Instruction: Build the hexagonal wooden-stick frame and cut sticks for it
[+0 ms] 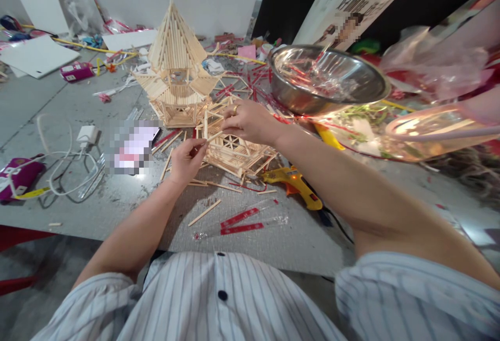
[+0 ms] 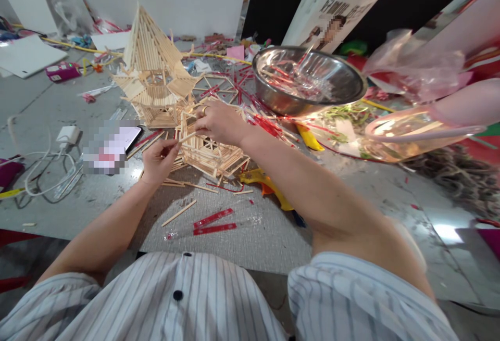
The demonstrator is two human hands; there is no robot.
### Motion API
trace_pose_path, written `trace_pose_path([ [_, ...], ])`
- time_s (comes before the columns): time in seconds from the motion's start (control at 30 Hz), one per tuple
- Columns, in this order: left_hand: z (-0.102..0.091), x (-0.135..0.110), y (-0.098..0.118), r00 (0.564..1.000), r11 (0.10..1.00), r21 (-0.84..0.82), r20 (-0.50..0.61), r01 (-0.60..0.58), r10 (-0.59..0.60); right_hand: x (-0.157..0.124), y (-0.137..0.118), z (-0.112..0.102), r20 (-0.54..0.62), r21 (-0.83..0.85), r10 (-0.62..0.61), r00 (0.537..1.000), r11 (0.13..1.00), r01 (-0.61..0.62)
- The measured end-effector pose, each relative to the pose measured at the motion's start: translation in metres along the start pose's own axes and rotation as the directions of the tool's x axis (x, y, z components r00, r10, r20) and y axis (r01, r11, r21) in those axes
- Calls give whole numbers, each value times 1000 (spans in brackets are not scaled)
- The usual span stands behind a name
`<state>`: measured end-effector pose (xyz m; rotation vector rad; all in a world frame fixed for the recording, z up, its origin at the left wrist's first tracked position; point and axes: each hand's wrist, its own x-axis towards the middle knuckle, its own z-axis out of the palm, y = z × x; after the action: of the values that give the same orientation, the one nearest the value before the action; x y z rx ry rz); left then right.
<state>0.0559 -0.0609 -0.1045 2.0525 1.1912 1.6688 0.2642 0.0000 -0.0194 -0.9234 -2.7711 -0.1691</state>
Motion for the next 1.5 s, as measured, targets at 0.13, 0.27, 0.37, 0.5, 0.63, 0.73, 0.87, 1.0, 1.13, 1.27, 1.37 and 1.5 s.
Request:
trace_pose_path([
  [0.13,0,0,0,1000,1000,-12,-5,-25,25,0,-3,-2,28,-4,31,999,1000,-31],
  [0.27,-1,0,2,1000,1000,-10,14,-4,4,-1,-4,-3,30,4,25,999,1000,-25],
  [0.37,-1,-1,2,999,1000,6,31,31,-31,-1,-1,0,2,16,20,1000,1000,-20],
  [0.5,-1,-2,2,999,1000,-2,30,23,-23,0,3,4,-47,28,-4,999,1000,5],
  [0.63,-4,1,4,999,997,74,42,-4,1,1,3,3,-49,39,2,999,999,0],
  [0.73,-10,10,10,999,970,241,30,-47,41,1,1,2,-56,42,9,998,999,-7],
  [0.87,-17,36,27,991,889,458,122,-7,-55,2,2,3,-72,27,-11,997,1000,13],
  [1.0,-14,69,44,882,807,589,401,-41,-248,4,4,4,-85,16,-29,996,999,30],
  [1.13,-4,92,56,761,745,655,544,-123,-353,5,7,7,-99,-19,-78,992,997,76],
  [1.27,3,98,63,710,675,710,579,-200,-399,8,9,13,-122,-64,-109,987,993,101],
  [1.37,6,97,64,710,659,715,588,-233,-387,6,11,11,-107,-27,-101,989,995,99],
  [1.5,8,94,63,735,614,743,569,-266,-369,-11,18,-8,-177,78,42,983,997,-29],
])
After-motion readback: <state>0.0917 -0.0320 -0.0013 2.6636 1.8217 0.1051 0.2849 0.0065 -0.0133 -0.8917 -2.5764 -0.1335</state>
